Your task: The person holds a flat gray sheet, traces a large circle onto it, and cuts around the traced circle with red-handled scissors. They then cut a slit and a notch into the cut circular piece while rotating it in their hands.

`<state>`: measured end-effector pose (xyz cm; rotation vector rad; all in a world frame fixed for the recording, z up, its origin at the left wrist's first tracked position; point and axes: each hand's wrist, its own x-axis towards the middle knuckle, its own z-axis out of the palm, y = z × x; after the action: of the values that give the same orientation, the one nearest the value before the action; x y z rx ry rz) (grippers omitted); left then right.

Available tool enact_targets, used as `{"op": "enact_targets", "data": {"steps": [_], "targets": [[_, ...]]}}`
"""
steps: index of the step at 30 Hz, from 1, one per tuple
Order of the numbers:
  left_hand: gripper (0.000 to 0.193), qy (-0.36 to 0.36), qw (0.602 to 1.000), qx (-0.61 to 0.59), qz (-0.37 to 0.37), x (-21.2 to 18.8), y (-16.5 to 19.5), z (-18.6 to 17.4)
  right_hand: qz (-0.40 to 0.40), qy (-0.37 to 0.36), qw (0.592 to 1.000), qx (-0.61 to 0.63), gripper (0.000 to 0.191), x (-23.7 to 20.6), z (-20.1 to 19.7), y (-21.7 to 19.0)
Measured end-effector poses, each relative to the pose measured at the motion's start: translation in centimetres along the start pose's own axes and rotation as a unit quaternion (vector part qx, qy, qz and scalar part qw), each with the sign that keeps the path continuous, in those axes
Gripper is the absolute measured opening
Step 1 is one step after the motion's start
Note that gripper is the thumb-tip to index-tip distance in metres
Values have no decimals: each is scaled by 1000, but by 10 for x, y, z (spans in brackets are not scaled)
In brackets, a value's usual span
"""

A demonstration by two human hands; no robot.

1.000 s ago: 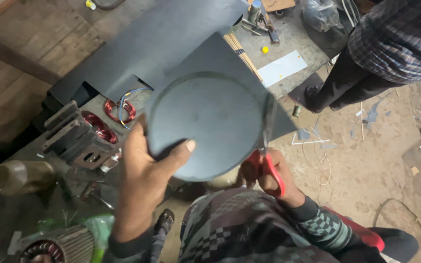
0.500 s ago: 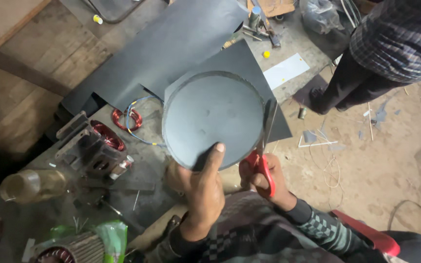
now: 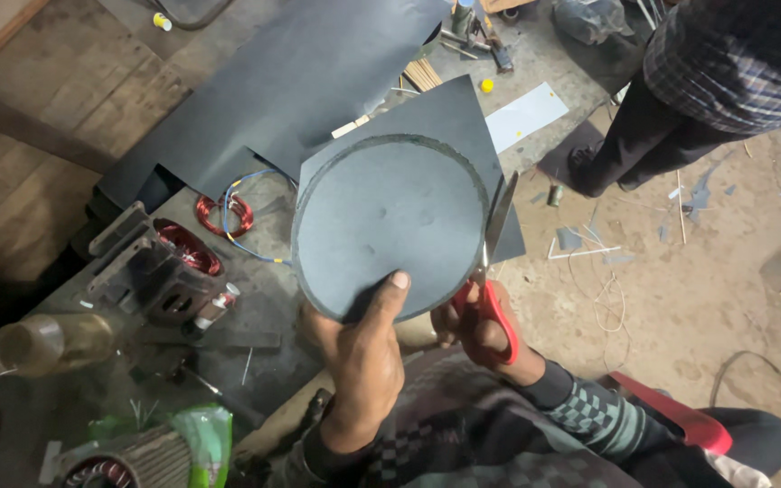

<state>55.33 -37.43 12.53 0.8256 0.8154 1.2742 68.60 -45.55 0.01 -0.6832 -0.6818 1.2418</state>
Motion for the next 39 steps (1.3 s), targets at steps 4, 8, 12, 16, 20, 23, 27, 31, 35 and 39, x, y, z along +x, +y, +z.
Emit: {"op": "enact_targets", "data": {"steps": [4,8,12,16,20,23,27,31,35,39], "targets": [[33,-5,1000,8,0,-4,-22,-13,11,3,1000,17,73,-11,-22,24],[31,-15,1000,15,-5,-6,-45,-25,-25,5,998,50,69,-19,-40,46],[35,-12,999,38,-14,-10,-63,-35,-15,1,999,47,68,-28,-58,57],[41,-27,999,28,-1,-14,-77,-37,8,29,998,58,61,-37,-71,67],[43,-33,999,14,2,-19,-85,-37,1,-32,998,63,61,-40,-82,70],[34,-54,998,43,11,-25,-83,-41,-25,-26,998,50,67,-42,-85,71],[34,-68,996,59,5,-30,-82,-48,-57,-25,993,96,60,-45,-86,74],[33,-94,993,67,4,-31,-83,-56,-1,-50,999,12,64,-59,-96,70],[33,-103,991,83,13,-33,-88,-65,11,-24,999,20,62,-65,-99,81],[38,-90,995,53,-11,-36,-95,-68,-36,-74,996,31,60,-70,-101,84]]}}
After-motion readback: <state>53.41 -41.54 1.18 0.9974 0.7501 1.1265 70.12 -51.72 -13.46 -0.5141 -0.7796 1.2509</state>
